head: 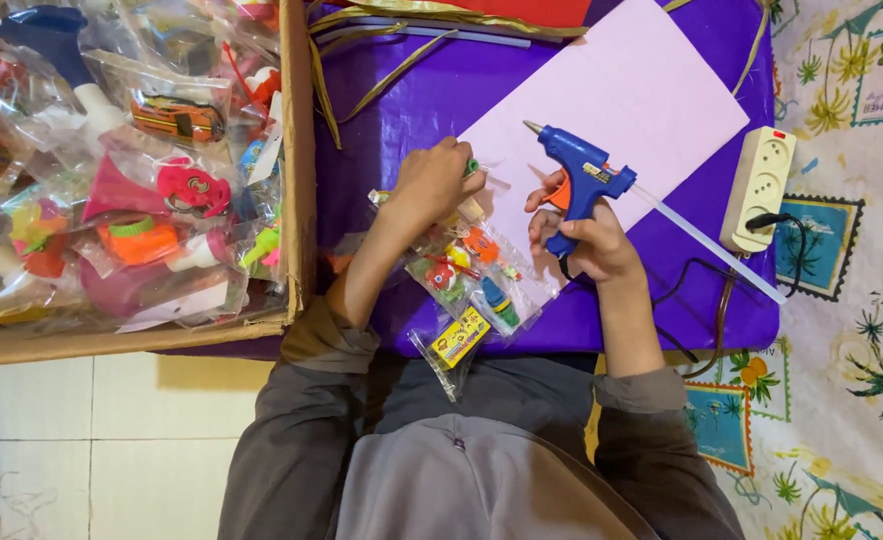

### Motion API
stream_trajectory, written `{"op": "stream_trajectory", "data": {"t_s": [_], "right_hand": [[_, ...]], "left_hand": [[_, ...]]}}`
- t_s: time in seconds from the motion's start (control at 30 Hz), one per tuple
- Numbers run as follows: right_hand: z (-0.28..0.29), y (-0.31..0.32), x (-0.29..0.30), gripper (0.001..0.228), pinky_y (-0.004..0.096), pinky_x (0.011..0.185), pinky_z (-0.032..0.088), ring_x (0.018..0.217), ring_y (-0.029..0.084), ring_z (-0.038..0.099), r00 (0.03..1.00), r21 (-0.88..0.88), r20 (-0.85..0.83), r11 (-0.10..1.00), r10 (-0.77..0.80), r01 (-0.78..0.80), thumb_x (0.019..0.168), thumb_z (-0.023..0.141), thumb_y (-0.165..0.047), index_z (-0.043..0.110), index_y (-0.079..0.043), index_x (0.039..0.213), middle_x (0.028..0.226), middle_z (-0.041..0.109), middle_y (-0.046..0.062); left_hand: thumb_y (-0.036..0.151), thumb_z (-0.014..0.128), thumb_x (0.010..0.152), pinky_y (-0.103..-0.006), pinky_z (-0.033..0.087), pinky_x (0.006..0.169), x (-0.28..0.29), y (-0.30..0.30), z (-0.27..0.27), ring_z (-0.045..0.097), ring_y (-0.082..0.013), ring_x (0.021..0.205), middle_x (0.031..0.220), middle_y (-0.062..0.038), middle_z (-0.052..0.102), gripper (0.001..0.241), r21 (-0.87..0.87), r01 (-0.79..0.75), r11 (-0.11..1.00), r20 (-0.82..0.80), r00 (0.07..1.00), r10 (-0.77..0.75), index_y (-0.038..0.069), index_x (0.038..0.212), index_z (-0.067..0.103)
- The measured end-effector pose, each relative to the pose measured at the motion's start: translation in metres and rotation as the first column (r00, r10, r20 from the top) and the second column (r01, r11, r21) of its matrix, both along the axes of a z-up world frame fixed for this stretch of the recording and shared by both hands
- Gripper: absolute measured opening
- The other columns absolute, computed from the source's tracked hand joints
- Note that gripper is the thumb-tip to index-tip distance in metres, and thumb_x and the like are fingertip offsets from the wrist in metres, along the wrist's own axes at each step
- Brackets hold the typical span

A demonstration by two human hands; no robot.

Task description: The person is taking small toys in plastic packaging out of a cardboard box and using a hot glue gun to stick them onto a white sheet of paper.

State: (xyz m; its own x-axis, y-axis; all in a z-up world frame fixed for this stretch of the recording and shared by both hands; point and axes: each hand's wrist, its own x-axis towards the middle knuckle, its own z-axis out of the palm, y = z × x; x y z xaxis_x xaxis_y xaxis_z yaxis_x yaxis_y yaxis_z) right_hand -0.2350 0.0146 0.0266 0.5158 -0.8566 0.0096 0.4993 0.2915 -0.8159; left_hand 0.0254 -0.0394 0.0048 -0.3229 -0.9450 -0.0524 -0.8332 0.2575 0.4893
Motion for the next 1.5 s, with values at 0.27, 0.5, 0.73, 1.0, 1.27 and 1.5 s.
{"op": "stream_trajectory", "data": {"t_s": [0.27,0.5,0.73,1.0,1.27,1.5], "right_hand": [[0.027,0.023,0.010,0.058,0.046,0.070,0.066,0.083,0.038,0.075,0.991,-0.024,-0.122,0.999,-0.045,0.042,0.085,0.060,-0.011,0.037,0.006,0.135,0.116,0.061,0.025],[0.012,0.025,0.001,0.052,0.052,0.064,0.065,0.077,0.043,0.075,0.986,-0.012,-0.150,0.998,-0.068,0.067,0.086,0.056,-0.009,0.040,0.007,0.132,0.120,0.060,0.034],[0.014,0.023,0.015,0.027,0.042,0.038,0.057,0.049,0.033,0.067,0.954,-0.014,-0.265,0.989,-0.143,0.144,0.097,0.060,-0.012,0.052,0.011,0.109,0.084,0.065,0.031],[0.071,0.017,0.047,0.029,0.029,0.032,0.048,0.035,0.019,0.061,0.741,-0.145,-0.650,0.984,-0.172,0.101,0.093,0.067,-0.014,0.064,-0.004,0.066,0.048,0.061,0.012],[0.060,0.009,0.052,0.012,0.027,0.036,0.048,0.037,0.018,0.060,0.687,-0.187,-0.702,0.979,-0.190,0.079,0.089,0.069,-0.008,0.064,-0.002,0.080,0.049,0.059,0.011],[0.049,0.001,0.057,0.016,0.026,0.042,0.048,0.036,0.017,0.058,0.587,-0.220,-0.782,0.974,-0.210,0.054,0.088,0.067,-0.013,0.063,-0.004,0.075,0.042,0.055,0.006]], "left_hand": [[0.044,0.046,0.100,-0.0614,0.053,0.088,0.010,0.005,0.045,0.071,-0.0515,0.099,0.107,-0.022,0.073,0.048,0.160,-0.035,0.987,-0.086,0.995,0.050,0.009,0.126,0.065],[0.047,0.042,0.102,-0.0617,0.052,0.088,0.013,0.006,0.051,0.071,-0.0531,0.099,0.103,-0.026,0.074,0.049,0.203,-0.065,0.977,-0.106,0.990,0.088,0.010,0.125,0.064],[0.047,0.041,0.103,-0.0613,0.053,0.085,0.015,0.006,0.053,0.071,-0.0532,0.096,0.096,-0.027,0.073,0.050,0.192,-0.068,0.979,-0.126,0.988,0.093,0.007,0.122,0.065],[0.050,0.040,0.103,-0.0625,0.053,0.086,0.015,0.005,0.059,0.070,-0.0533,0.098,0.097,-0.028,0.073,0.052,0.245,-0.078,0.966,-0.112,0.988,0.108,0.009,0.122,0.065],[0.053,0.041,0.103,-0.0614,0.053,0.087,0.016,0.001,0.051,0.070,-0.0525,0.100,0.098,-0.027,0.073,0.052,0.254,-0.115,0.960,-0.127,0.980,0.151,0.011,0.121,0.066],[0.055,0.040,0.102,-0.0611,0.053,0.088,0.017,-0.001,0.048,0.070,-0.0520,0.101,0.101,-0.027,0.072,0.054,0.273,-0.124,0.954,-0.131,0.978,0.164,0.011,0.121,0.066]]}}
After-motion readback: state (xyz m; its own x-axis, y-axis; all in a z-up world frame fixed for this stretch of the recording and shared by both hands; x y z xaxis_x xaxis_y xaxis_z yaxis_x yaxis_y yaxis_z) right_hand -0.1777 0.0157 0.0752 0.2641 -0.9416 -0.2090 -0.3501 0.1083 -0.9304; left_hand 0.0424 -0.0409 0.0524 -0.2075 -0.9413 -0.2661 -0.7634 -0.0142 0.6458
